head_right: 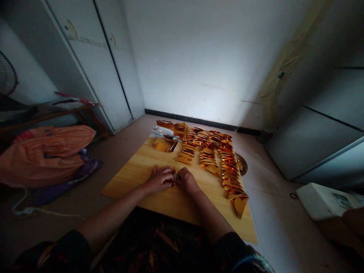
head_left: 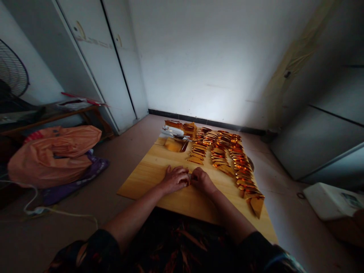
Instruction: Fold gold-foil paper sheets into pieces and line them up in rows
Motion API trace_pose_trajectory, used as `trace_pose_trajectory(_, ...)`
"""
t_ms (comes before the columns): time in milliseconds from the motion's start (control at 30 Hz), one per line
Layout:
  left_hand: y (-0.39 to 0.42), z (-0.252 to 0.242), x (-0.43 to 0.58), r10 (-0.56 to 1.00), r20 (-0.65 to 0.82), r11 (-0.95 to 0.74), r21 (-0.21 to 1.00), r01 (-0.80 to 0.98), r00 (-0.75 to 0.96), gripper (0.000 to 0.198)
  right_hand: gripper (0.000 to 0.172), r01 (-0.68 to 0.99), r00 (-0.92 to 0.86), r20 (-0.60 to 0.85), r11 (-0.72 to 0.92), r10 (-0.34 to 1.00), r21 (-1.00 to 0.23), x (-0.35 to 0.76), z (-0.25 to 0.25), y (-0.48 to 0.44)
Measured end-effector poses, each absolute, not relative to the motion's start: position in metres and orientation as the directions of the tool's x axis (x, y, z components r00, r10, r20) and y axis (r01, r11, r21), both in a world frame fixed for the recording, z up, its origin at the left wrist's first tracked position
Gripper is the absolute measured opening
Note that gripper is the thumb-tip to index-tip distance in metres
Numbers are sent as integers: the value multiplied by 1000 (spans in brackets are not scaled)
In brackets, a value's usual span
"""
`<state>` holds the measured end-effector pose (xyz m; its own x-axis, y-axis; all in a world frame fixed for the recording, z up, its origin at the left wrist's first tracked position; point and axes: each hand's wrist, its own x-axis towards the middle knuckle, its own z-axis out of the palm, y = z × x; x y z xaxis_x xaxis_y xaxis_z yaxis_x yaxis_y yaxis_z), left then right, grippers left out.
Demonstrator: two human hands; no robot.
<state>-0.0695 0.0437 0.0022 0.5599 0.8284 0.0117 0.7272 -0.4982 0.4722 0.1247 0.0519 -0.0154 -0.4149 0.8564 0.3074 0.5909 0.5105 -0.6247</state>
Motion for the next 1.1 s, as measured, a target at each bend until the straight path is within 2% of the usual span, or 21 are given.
trace_pose_trajectory(267,46,1,-70,836,11,-485,484,728,549,16,14,537,-394,406,565,825,-627,128,-18,45)
trace_pose_trajectory(467,46,2,-68,842,0,-472,485,736,540,17,19,532,-465,379,595,800,-603,135,-21,29)
trace_pose_trajectory(633,46,4,-68,841,-15,-467,484,740,541,15,20,574,-531,413,673,740,-467,143,-20,19)
trace_pose_trajectory(800,47,5,-68,840,-9,-471,483,738,542,16,23,619,-575,384,691,722,-373,143,-20,13)
trace_pose_trajectory(967,45,7,-68,840,-10,-473,477,740,543,17,24,653,-627,327,706,706,-272,140,-11,9)
trace_pose_trajectory(1100,46,5,-68,838,-6,-479,469,742,545,16,22,682,-686,232,721,690,-125,138,3,5)
